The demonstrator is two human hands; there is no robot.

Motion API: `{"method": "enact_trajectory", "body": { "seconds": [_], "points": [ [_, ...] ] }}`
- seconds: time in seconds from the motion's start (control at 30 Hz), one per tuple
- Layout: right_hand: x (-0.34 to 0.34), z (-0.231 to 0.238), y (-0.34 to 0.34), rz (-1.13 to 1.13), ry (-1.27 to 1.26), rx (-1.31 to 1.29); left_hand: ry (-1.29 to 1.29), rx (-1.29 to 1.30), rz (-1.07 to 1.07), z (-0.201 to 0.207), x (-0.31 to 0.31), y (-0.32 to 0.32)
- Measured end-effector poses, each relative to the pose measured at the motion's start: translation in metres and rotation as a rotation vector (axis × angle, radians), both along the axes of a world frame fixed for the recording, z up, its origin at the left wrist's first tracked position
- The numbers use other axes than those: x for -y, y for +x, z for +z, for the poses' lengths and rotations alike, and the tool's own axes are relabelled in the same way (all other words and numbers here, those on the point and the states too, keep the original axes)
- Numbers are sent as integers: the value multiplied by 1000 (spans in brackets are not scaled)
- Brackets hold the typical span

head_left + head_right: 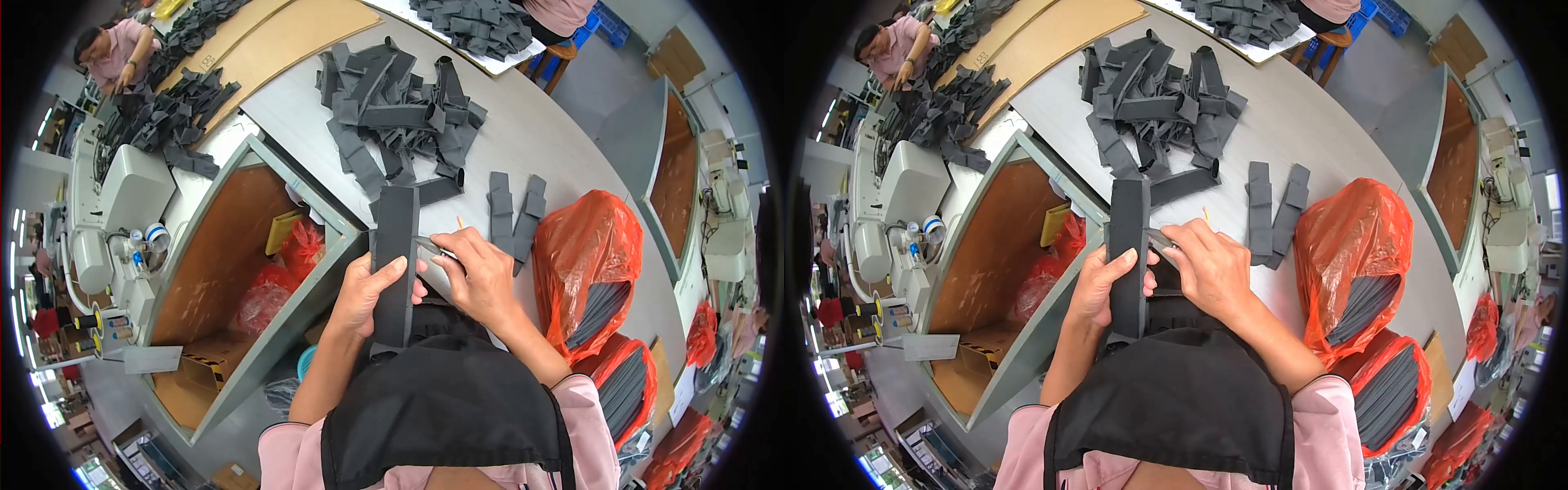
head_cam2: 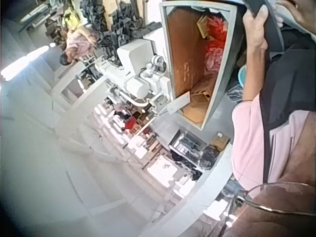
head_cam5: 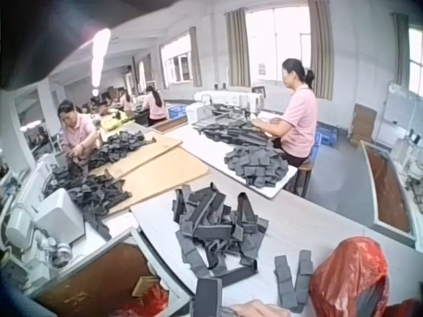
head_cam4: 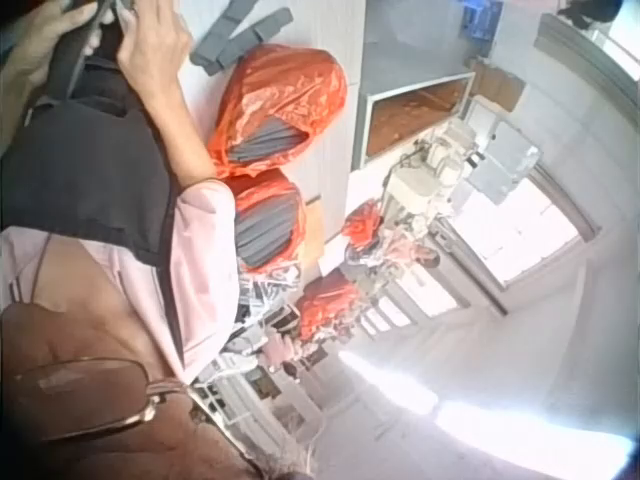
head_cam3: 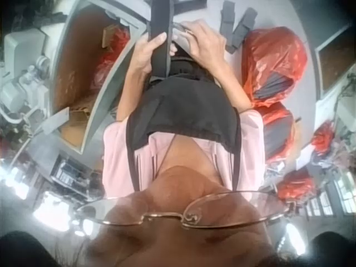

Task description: Trim and organize small gray flexible industrial components using a small pair of snips.

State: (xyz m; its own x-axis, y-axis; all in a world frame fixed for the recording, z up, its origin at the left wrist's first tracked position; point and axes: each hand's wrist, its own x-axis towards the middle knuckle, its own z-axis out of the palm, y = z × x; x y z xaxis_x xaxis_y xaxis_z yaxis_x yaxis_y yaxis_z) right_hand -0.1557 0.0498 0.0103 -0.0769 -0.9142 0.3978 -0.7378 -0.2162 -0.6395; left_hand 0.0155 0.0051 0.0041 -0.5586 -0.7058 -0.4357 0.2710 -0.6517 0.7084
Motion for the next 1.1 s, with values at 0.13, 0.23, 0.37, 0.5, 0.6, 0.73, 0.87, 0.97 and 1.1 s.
{"method": "enact_trajectory", "body": {
  "seconds": [0.13, 0.23, 0.37, 0.5, 0.6, 0.73, 0.87, 0.97, 1.1],
  "points": [
    [-2, -7, 0, -10, 4, 33, 23, 8, -4, -3, 0, 0],
    [-6, -9, 1, -71, -56, 197, 17, 42, -7, -3, -1, 2],
    [-5, -11, -3, -33, 12, 193, 13, 34, -11, 1, 0, -1],
    [-6, -6, -4, 12, -38, 224, 3, 95, -45, 1, 2, -1],
    [-2, -2, -3, 91, 27, 157, -45, 128, -74, -2, 0, -3],
    [5, -12, 2, 155, 21, 213, -86, 137, -106, -3, -3, -6],
    [8, -12, 4, 152, -30, 94, -94, 121, -107, -4, -4, -5],
    [7, -21, 3, 122, -112, 57, -109, 96, -133, -5, -4, -3],
    [9, -15, -5, -99, 110, 701, -141, 175, -167, -6, -4, -7]
  ]
}}
